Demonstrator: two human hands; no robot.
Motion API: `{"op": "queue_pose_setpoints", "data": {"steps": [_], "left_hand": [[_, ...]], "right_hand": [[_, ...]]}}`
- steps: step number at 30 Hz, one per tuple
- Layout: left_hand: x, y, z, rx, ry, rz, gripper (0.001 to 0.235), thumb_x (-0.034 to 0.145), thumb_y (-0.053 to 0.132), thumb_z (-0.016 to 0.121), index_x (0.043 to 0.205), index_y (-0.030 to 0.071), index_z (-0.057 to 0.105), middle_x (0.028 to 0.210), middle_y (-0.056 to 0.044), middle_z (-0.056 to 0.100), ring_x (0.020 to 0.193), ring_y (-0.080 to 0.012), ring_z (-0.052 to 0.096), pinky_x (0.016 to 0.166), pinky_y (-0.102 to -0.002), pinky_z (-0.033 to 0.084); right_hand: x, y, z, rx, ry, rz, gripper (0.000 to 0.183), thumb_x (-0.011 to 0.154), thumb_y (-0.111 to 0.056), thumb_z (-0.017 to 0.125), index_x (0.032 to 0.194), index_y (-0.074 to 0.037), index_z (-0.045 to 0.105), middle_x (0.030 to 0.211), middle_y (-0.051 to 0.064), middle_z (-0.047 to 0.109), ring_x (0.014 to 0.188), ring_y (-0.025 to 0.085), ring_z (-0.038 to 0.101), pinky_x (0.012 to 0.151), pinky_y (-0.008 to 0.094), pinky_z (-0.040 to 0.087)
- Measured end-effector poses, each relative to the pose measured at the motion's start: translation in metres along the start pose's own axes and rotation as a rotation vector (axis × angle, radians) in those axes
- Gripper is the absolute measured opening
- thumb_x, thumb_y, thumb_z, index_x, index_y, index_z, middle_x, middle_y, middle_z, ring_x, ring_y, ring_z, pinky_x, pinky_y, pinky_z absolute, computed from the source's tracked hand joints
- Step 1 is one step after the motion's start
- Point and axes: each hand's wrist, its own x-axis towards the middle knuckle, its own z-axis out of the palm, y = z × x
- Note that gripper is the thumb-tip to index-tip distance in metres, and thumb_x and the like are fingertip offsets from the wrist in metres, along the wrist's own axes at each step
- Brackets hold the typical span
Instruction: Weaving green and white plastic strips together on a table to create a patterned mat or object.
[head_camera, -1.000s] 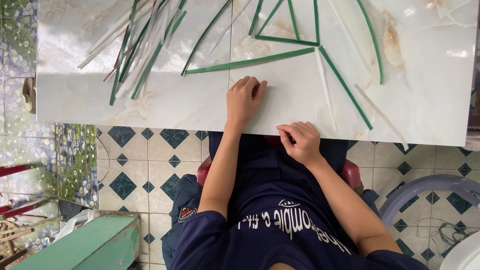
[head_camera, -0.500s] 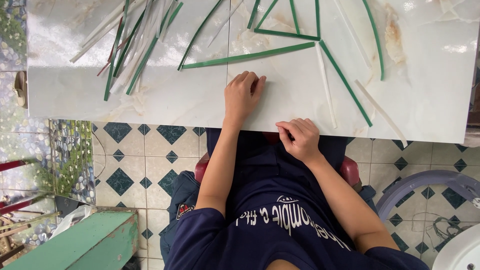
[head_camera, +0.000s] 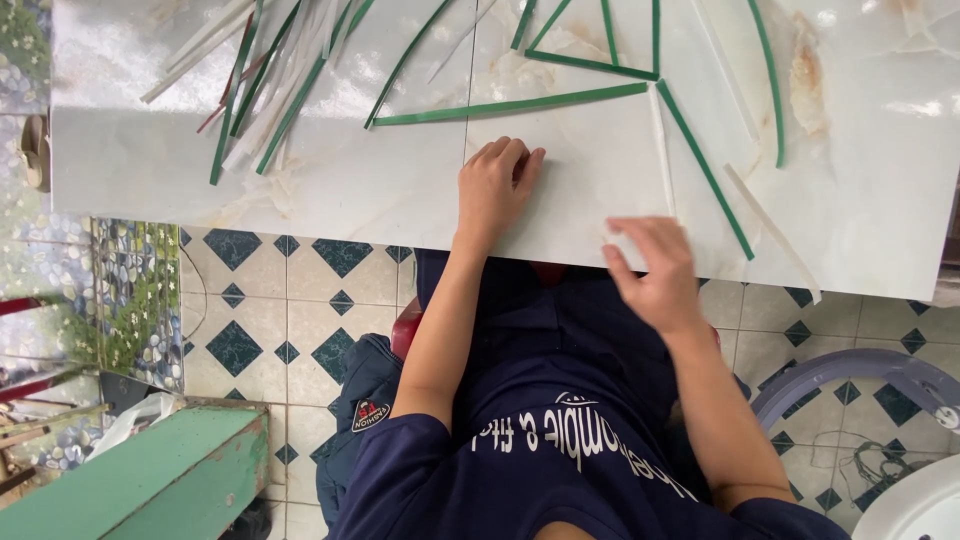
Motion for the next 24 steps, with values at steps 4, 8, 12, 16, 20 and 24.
{"op": "queue_pose_setpoints", "data": {"steps": [4, 8, 12, 16, 20, 24], "left_hand": [[0.001, -0.003, 0.003, 0.026, 0.008, 0.019, 0.027, 0.091, 0.026, 0.063, 0.070, 0.010, 0.063, 0.056, -0.003, 0.057, 0.052, -0.0167, 0.060, 0.050, -0.026, 0.050], [0.002, -0.001, 0.003, 0.018, 0.015, 0.023, 0.027, 0.092, 0.025, 0.063, 0.070, 0.009, 0.062, 0.057, -0.004, 0.058, 0.052, -0.0178, 0.060, 0.051, -0.026, 0.050], [-0.005, -0.012, 0.014, 0.076, 0.054, 0.082, 0.030, 0.095, 0.024, 0.060, 0.071, 0.013, 0.046, 0.062, 0.003, 0.047, 0.053, -0.0151, 0.043, 0.044, -0.029, 0.033], [-0.002, -0.008, 0.009, 0.009, 0.075, 0.044, 0.026, 0.095, 0.023, 0.059, 0.074, 0.012, 0.050, 0.067, 0.002, 0.050, 0.061, -0.0175, 0.048, 0.045, -0.031, 0.036], [0.005, -0.016, -0.005, 0.027, 0.339, 0.092, 0.017, 0.094, 0.020, 0.063, 0.105, 0.008, 0.058, 0.107, -0.011, 0.056, 0.101, -0.0285, 0.057, 0.089, -0.041, 0.044], [0.014, -0.068, -0.016, 0.325, 0.156, -0.201, 0.084, 0.094, 0.065, 0.067, 0.155, 0.024, 0.025, 0.163, -0.004, 0.022, 0.152, -0.0320, 0.028, 0.120, -0.053, 0.030]], "right_hand": [[0.009, -0.005, -0.027, -0.286, -0.325, 0.329, 0.050, 0.097, -0.033, 0.061, 0.130, 0.006, 0.057, 0.141, 0.027, 0.049, 0.131, 0.043, 0.041, 0.106, 0.057, 0.028], [0.000, 0.033, -0.028, -0.410, -0.231, 0.348, 0.056, 0.100, -0.030, 0.063, 0.134, 0.014, 0.053, 0.144, 0.037, 0.045, 0.136, 0.051, 0.035, 0.106, 0.069, 0.017], [-0.007, 0.055, -0.052, -0.392, -0.069, 0.320, 0.044, 0.105, -0.027, 0.058, 0.129, 0.009, 0.055, 0.144, 0.032, 0.050, 0.140, 0.050, 0.032, 0.112, 0.069, 0.009], [0.005, 0.041, -0.073, -0.381, -0.111, 0.709, 0.065, 0.103, -0.041, 0.053, 0.146, -0.001, 0.027, 0.156, 0.026, 0.018, 0.144, 0.048, 0.008, 0.110, 0.070, 0.001], [-0.005, 0.047, -0.064, -0.422, -0.274, 0.975, 0.101, 0.091, -0.055, 0.057, 0.155, -0.003, -0.001, 0.162, 0.019, -0.009, 0.147, 0.042, -0.013, 0.111, 0.067, -0.012], [-0.014, 0.083, -0.067, -0.440, -0.206, 0.974, 0.104, 0.098, -0.055, 0.062, 0.157, -0.005, -0.007, 0.162, 0.017, -0.015, 0.150, 0.039, -0.016, 0.115, 0.067, -0.011]]}}
